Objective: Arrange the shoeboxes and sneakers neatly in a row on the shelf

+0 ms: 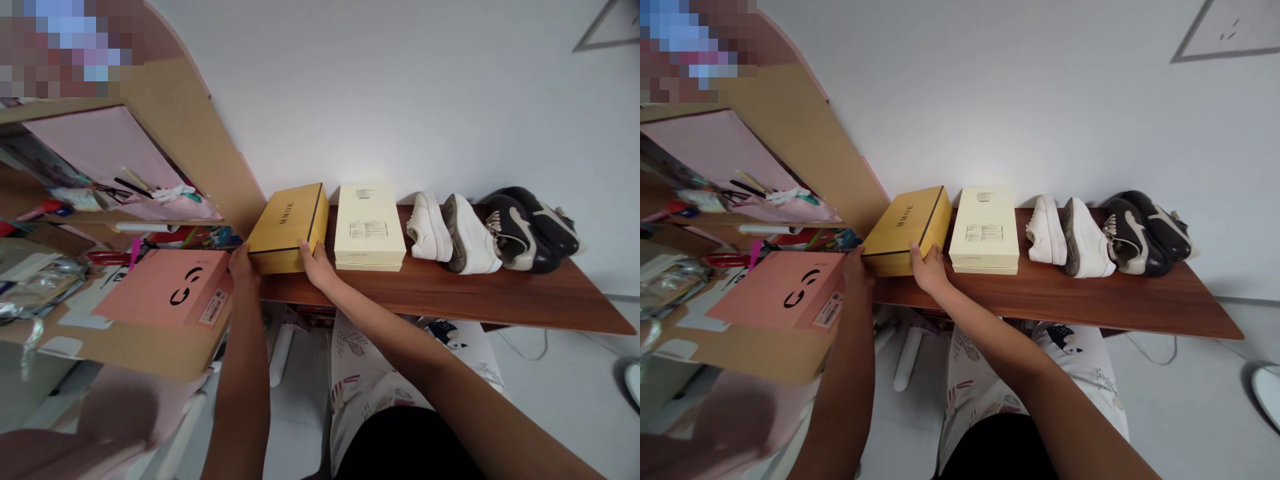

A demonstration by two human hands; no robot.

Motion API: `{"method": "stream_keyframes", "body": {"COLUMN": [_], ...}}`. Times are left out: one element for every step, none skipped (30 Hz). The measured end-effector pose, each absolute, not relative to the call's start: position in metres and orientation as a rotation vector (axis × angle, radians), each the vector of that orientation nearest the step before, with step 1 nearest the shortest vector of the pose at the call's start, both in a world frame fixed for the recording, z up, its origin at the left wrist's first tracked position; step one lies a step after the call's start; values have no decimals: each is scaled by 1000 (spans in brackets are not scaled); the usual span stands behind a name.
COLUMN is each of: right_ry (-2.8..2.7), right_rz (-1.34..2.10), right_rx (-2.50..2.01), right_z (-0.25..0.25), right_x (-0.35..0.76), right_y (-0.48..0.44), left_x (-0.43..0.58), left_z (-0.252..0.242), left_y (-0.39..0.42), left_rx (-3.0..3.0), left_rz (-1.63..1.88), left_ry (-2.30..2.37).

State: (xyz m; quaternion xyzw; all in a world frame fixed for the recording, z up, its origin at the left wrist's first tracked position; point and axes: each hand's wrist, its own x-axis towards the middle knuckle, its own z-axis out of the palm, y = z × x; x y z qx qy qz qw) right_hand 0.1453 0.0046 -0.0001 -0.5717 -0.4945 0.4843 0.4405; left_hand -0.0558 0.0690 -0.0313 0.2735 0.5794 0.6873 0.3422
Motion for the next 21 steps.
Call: {"method": "stream_keyframes", "body": {"right_ry": [-1217,-1203,-1190,-1179,-1170,-1165,-1163,-1165,-1164,-1159,-1155,-1152,-1152,-1155,-1162,-1170,-1176,-1182,-1184,-1188,-1197], "right_rz": [1210,1215,1220,1228,1237,1246,1252,1254,1253,1247,1242,1237,1233,1230,1231,1234,1237,1241,1244,1245,1239], "right_rx": [-1419,-1420,-1422,-1426,-1432,-1439,-1445,-1448,-1453,-1460,-1466,-1470,-1473,-1476,-1478,-1479,-1482,-1484,-1488,-1491,-1488], "right_z": [-3,-5,-8,-12,-15,-17,-20,-23,-25,-28,-30,-32,-33,-34,-34,-34,-33,-32,-31,-29,-28], "right_x": [145,144,144,144,143,143,143,142,142,142,142,143,144,145,146,148,149,150,151,152,155], "right_y": [5,5,5,6,6,7,8,9,10,11,12,14,16,18,21,24,27,28,28,27,22], "left_x": [-55,-54,-53,-52,-51,-50,-49,-48,-47,-46,-45,-44,-42,-41,-40,-40,-39,-39,-39,-39,-39], "left_z": [-31,-31,-31,-31,-31,-32,-33,-34,-36,-38,-41,-44,-47,-50,-52,-53,-54,-53,-51,-49,-46], "left_y": [72,74,76,79,81,82,83,84,85,85,85,85,86,87,88,89,90,91,92,91,90], "left_rx": [721,728,732,735,736,736,739,746,761,777,789,796,807,822,843,874,914,954,994,1026,1054], "left_rz": [1829,1855,1866,1866,1866,1864,1868,1872,1873,1875,1871,1867,1861,1853,1846,1832,1811,1781,1740,1707,1683], "left_ry": [1526,1537,1540,1535,1532,1531,1534,1539,1545,1550,1555,1561,1569,1580,1593,1607,1624,1648,1678,1714,1756]}}
